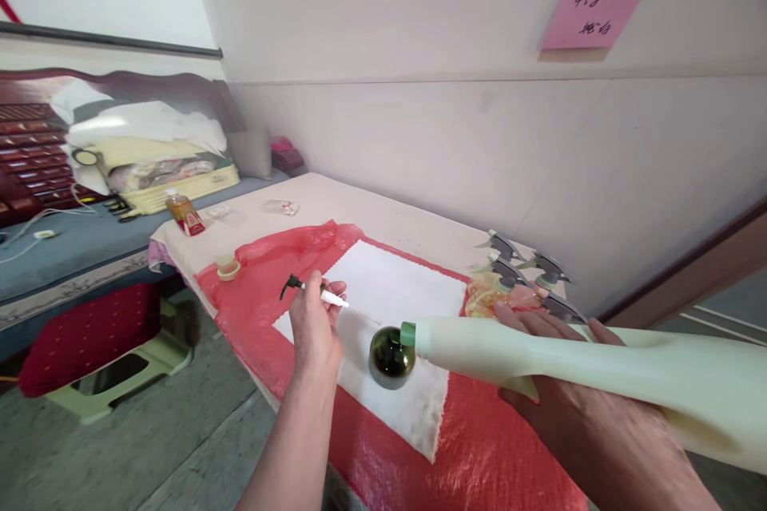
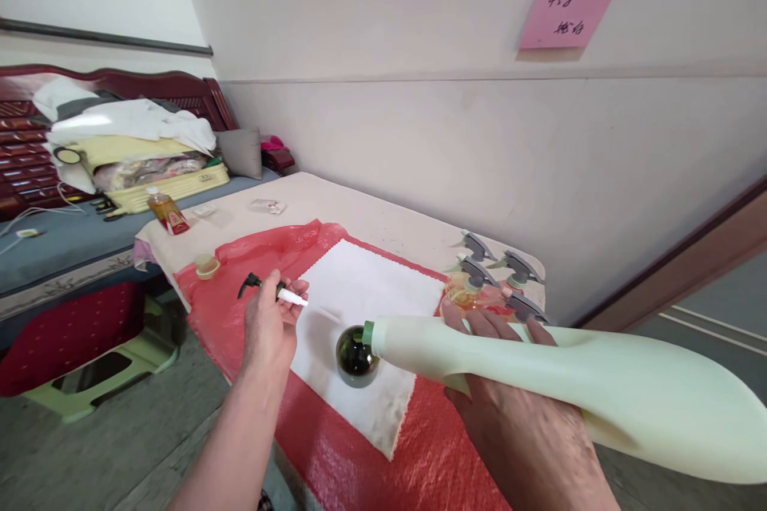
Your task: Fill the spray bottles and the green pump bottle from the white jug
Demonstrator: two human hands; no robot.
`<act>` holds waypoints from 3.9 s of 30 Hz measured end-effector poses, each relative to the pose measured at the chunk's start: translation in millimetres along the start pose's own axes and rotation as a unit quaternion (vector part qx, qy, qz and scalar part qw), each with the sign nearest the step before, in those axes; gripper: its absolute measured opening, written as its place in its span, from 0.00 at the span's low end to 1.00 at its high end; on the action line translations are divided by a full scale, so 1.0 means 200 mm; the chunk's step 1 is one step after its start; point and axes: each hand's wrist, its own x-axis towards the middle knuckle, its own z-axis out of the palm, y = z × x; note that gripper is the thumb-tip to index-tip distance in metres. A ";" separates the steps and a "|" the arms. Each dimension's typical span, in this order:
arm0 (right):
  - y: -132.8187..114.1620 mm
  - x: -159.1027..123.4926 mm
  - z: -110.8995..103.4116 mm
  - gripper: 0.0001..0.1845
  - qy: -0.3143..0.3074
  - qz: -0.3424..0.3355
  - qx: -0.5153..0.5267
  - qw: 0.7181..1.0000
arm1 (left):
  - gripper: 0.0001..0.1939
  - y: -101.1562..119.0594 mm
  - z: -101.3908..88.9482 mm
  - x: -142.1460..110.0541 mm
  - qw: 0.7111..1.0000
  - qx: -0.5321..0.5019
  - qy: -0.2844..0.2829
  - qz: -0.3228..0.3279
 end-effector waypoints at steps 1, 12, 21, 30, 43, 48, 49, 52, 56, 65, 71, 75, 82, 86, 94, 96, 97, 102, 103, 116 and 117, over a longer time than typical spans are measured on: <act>0.00 0.00 0.00 0.31 -0.001 0.001 0.000 1.000 | 0.14 0.00 0.00 0.00 1.000 -0.002 -0.001 -0.001; -0.02 0.01 -0.01 0.31 -0.016 -0.015 -0.007 1.000 | 0.13 0.00 0.00 0.00 1.000 -0.002 -0.004 -0.001; -0.02 0.01 -0.03 0.32 -0.011 -0.016 -0.004 1.000 | 0.13 0.00 0.00 0.00 1.000 -0.001 -0.001 -0.007; -0.02 0.02 -0.02 0.35 -0.013 -0.010 0.005 1.000 | 0.14 0.00 0.00 0.00 1.000 0.001 -0.001 -0.006; -0.02 0.02 -0.03 0.34 -0.017 -0.009 -0.002 1.000 | 0.13 0.00 0.01 0.00 1.000 -0.002 0.001 -0.006; -0.03 0.03 -0.04 0.31 -0.025 0.007 0.009 1.000 | 0.13 0.00 0.00 0.00 1.000 0.000 0.001 -0.008; -0.03 0.03 -0.05 0.30 -0.025 0.014 0.013 0.999 | 0.13 0.00 0.00 0.01 1.000 0.000 0.000 -0.007; -0.05 0.03 -0.06 0.29 -0.027 0.025 0.020 0.999 | 0.14 0.00 0.00 0.00 1.000 0.000 0.001 -0.007; -0.05 0.02 -0.06 0.29 -0.015 0.032 0.019 0.999 | 0.13 0.00 0.00 0.00 1.000 -0.001 0.000 -0.011; -0.05 0.02 -0.06 0.29 -0.023 0.025 0.017 0.999 | 0.14 0.00 0.01 0.00 1.000 0.002 0.001 -0.012; -0.06 0.04 -0.08 0.27 -0.003 0.028 0.014 1.000 | 0.13 0.00 0.01 -0.01 1.000 0.005 0.002 -0.014; -0.06 0.04 -0.08 0.26 0.002 0.016 0.002 1.000 | 0.13 0.00 0.01 -0.01 1.000 0.010 0.004 -0.016; -0.06 0.04 -0.07 0.28 -0.012 0.023 0.004 1.000 | 0.14 0.00 0.01 -0.01 1.000 0.009 0.004 -0.018; -0.05 0.03 -0.07 0.27 0.002 0.010 -0.010 1.000 | 0.14 0.00 0.01 -0.01 1.000 0.010 0.005 -0.017; -0.06 0.03 -0.08 0.27 0.002 0.020 0.005 1.000 | 0.14 0.00 0.02 -0.01 1.000 0.013 0.004 -0.015; -0.06 0.04 -0.08 0.28 -0.007 0.023 0.008 1.000 | 0.14 0.00 0.02 -0.01 1.000 0.014 0.004 -0.017; -0.06 0.04 -0.09 0.29 -0.011 0.024 0.008 1.000 | 0.14 0.00 0.02 -0.01 1.000 0.015 0.004 -0.018; -0.07 0.05 -0.09 0.27 -0.004 0.031 0.015 0.999 | 0.14 0.00 0.02 -0.01 1.000 0.021 0.000 -0.014; -0.07 0.04 -0.08 0.27 -0.003 0.034 0.017 0.999 | 0.14 0.00 0.02 -0.01 1.000 0.021 0.001 -0.014; -0.07 0.05 -0.09 0.26 0.023 0.032 0.014 0.999 | 0.14 0.00 0.01 0.00 1.000 0.015 0.000 -0.012; -0.07 0.04 -0.09 0.26 0.021 0.028 0.010 0.999 | 0.14 0.00 0.01 0.00 1.000 0.016 0.001 -0.013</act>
